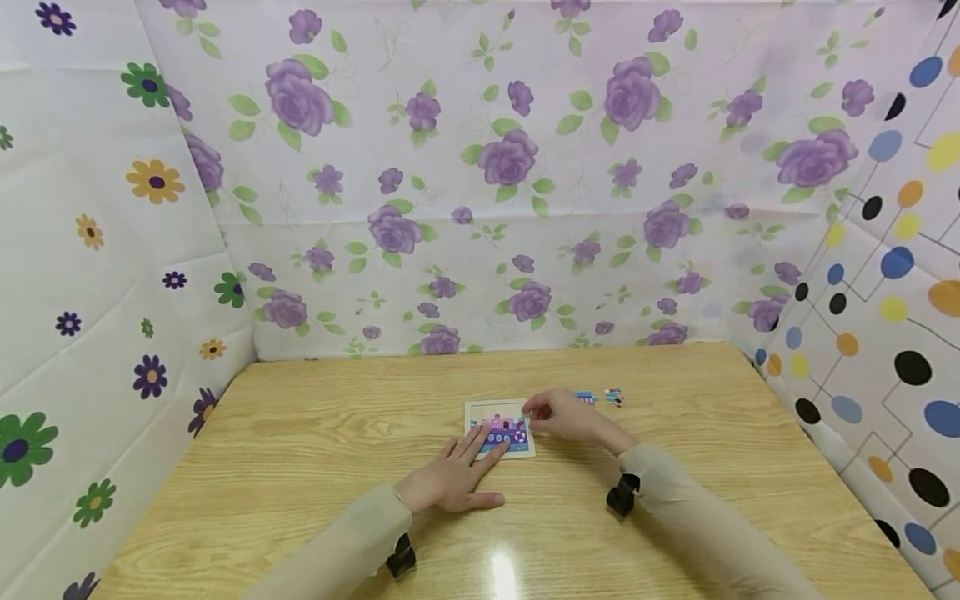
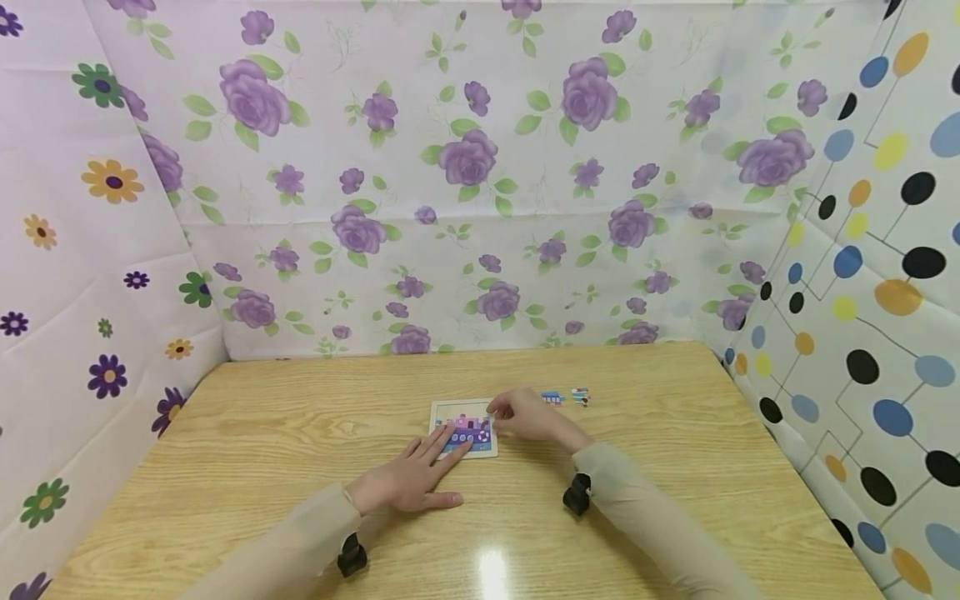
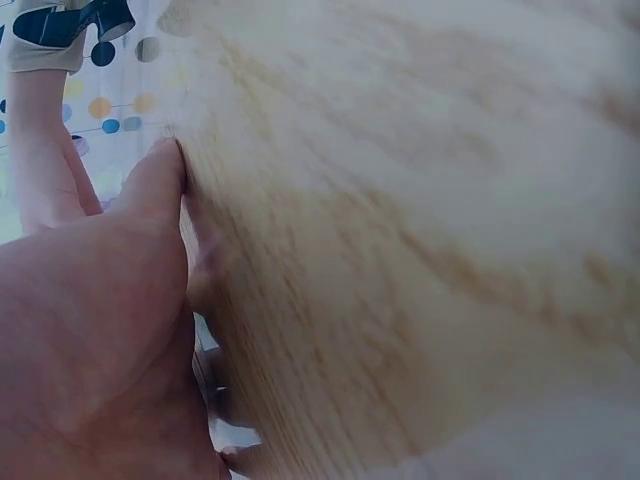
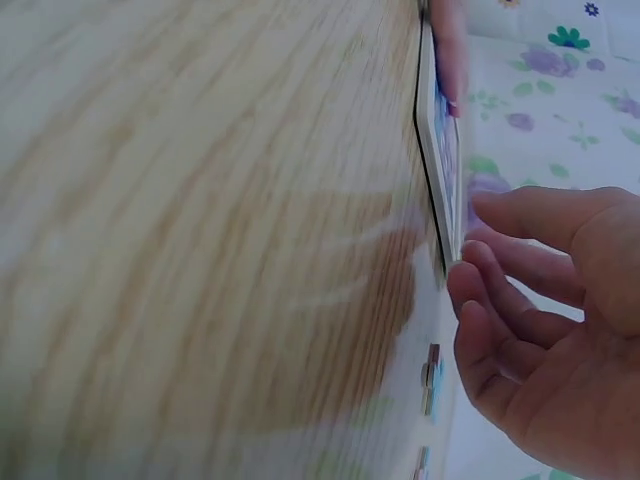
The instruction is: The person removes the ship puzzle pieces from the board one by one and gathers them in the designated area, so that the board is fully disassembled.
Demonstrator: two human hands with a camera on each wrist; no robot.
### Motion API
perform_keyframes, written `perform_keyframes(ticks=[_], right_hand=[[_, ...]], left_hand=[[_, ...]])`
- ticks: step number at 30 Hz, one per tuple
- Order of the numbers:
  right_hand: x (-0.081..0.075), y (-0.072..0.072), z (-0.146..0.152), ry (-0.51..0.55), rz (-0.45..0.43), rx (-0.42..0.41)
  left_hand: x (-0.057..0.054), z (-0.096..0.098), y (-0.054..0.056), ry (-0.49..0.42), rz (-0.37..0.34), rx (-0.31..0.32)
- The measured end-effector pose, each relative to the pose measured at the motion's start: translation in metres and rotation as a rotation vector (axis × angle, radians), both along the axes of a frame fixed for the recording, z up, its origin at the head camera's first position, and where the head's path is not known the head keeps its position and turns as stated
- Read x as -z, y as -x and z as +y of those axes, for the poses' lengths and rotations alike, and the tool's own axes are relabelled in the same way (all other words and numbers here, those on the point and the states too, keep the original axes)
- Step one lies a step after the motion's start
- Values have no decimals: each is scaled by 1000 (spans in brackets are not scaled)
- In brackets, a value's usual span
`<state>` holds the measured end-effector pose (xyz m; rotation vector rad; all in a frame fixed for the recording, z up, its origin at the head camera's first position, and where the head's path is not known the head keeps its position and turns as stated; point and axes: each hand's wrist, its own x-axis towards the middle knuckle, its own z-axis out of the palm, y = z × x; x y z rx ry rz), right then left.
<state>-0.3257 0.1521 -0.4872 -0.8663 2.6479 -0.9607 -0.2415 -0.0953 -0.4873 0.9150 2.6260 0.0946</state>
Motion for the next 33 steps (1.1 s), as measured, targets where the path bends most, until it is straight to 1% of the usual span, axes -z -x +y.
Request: perform_keyframes(ticks=[3,6,10,15,21,27,33], right_hand=[[2,1,-2,-30,17,-37],[4,2,-4,-55,25,-46],[4,2,-8,-71,16,-33],[2,1,-13,-88,14,-23],[2,1,-16,-112,6,25],[0,2,-18,-91,8,40],[0,1,-17,-51,13,23]], left_hand=[[1,0,0,2,0,7],[2,1,1,7,14,9],[2,1,0,9,26,7],[1,1,0,-6,17,0],[-3,2,-2,0,21,-4],[-3,3,-1,26,41,2],[-5,3,-1,28,28,-6]])
